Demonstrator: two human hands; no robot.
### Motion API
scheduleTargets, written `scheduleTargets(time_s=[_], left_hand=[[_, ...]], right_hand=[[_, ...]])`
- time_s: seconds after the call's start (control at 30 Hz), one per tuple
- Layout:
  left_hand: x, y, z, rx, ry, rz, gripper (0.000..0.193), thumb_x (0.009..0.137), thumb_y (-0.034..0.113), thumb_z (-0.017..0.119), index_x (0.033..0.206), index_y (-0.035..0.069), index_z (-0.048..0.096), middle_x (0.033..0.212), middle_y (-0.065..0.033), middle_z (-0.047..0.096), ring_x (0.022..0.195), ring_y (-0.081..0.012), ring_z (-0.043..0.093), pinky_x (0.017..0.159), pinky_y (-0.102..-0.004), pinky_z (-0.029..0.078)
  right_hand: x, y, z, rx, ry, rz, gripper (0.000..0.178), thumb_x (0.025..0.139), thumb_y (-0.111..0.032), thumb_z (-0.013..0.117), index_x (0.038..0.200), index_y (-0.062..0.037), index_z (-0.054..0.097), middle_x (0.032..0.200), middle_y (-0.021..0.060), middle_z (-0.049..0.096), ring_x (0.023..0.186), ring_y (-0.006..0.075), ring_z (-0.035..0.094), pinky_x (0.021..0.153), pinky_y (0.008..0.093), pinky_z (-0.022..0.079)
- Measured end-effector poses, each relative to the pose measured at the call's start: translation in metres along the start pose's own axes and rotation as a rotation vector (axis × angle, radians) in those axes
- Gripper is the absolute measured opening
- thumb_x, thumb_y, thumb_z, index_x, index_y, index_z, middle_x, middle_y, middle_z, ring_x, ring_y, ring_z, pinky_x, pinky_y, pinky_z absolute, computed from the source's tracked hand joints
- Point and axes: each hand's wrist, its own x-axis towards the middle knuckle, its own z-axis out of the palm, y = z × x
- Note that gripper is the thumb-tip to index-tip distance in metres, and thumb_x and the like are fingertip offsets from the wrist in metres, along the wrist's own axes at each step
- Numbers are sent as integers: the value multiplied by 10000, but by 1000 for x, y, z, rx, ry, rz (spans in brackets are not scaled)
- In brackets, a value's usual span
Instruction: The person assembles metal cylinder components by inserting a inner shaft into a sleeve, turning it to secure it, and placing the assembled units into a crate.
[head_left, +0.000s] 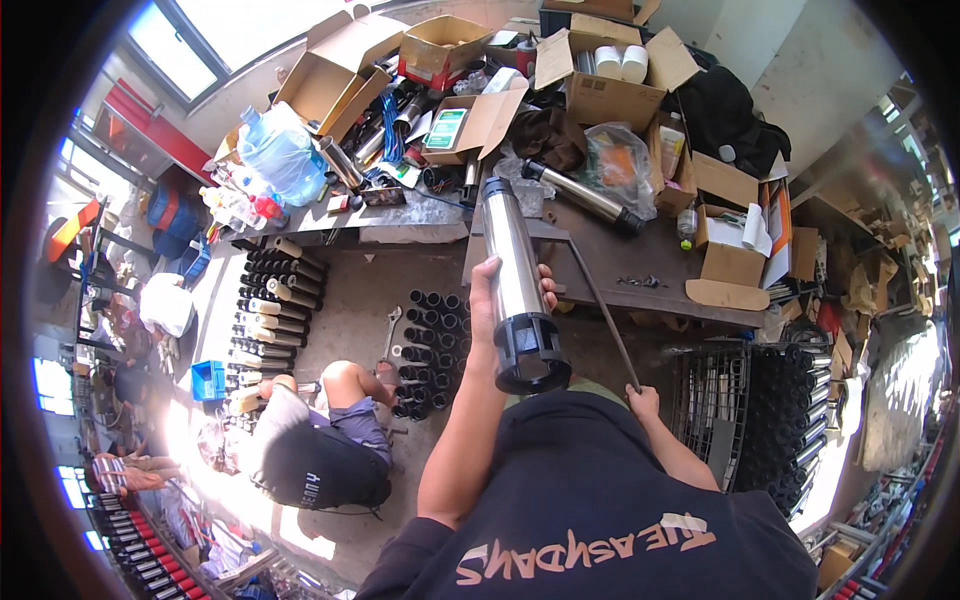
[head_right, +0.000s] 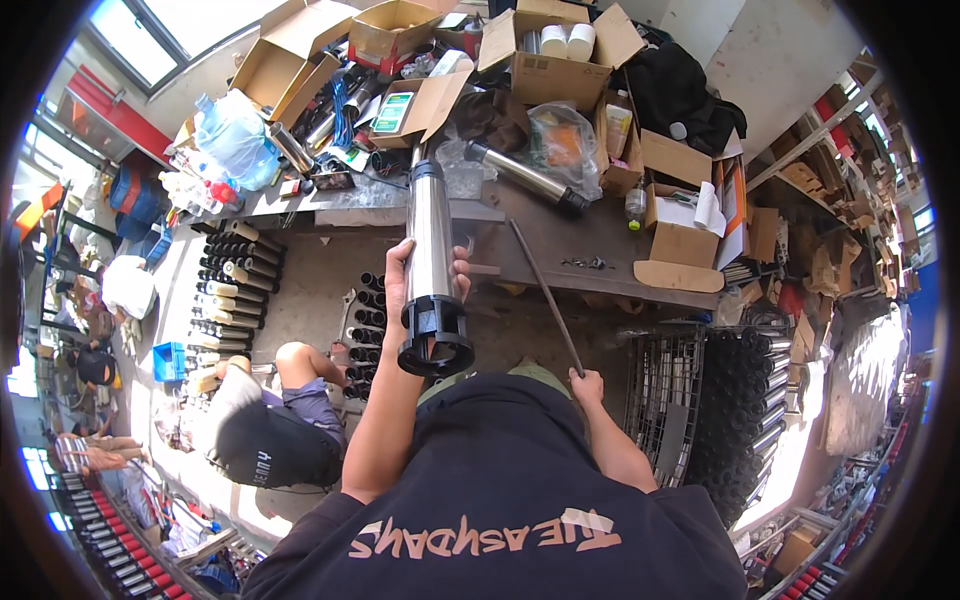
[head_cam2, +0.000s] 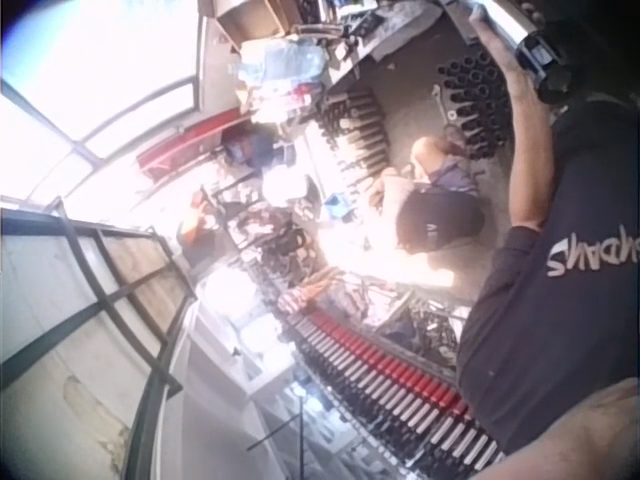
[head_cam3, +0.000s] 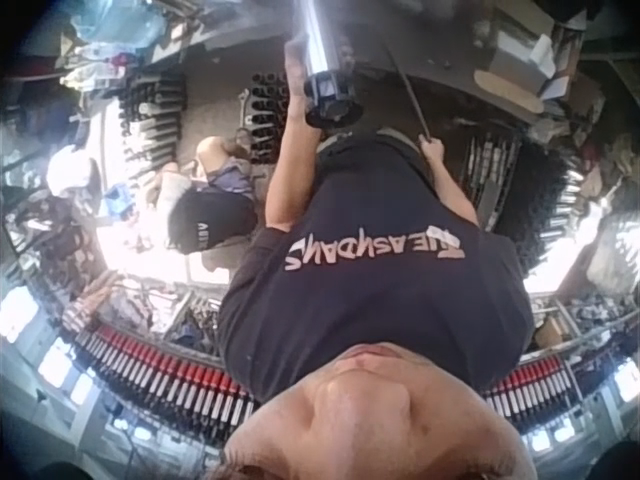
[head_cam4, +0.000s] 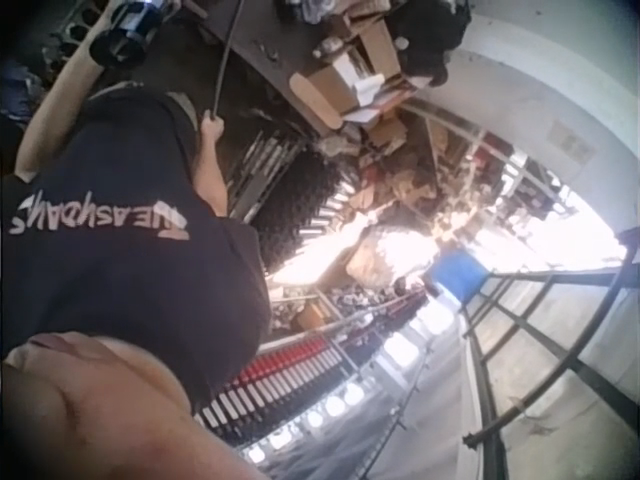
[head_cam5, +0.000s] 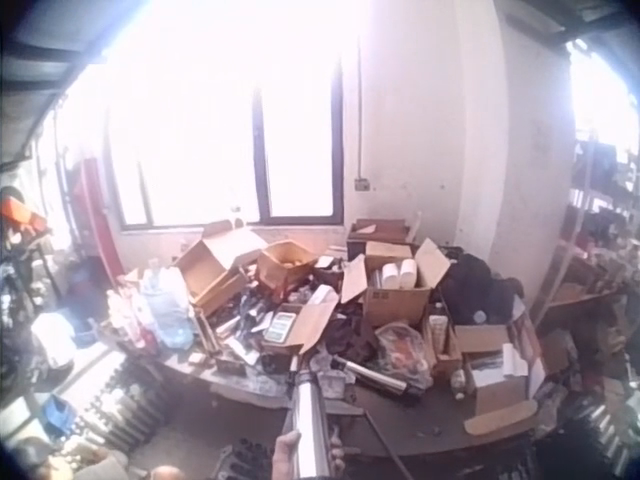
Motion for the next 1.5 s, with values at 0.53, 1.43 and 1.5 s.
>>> scheduleTargets(time_s=[0.53,1.43,1.5], left_hand=[[33,0,-50,-771,70,-141,507,805,278,730,1101,-84,532,1062,-172,559,882,-241,599,741,-294,584],[117,87,38,-921,983,-160,582,669,171,872,1097,-87,573,1237,-232,485,957,-334,645,634,-407,650],[117,90,35,-930,1026,-185,595,665,181,877,1098,-89,570,1244,-231,483,953,-335,647,622,-404,649]], right_hand=[[-73,-111,-130,169,259,-508,484,879,-365,727,612,8,573,510,166,470,443,287,493,479,400,354],[179,-365,-319,-280,717,-861,503,943,-367,515,723,47,697,775,299,647,798,463,663,774,523,526],[168,-372,-318,-259,709,-846,487,934,-354,511,717,40,699,755,296,644,770,463,663,755,521,530]])
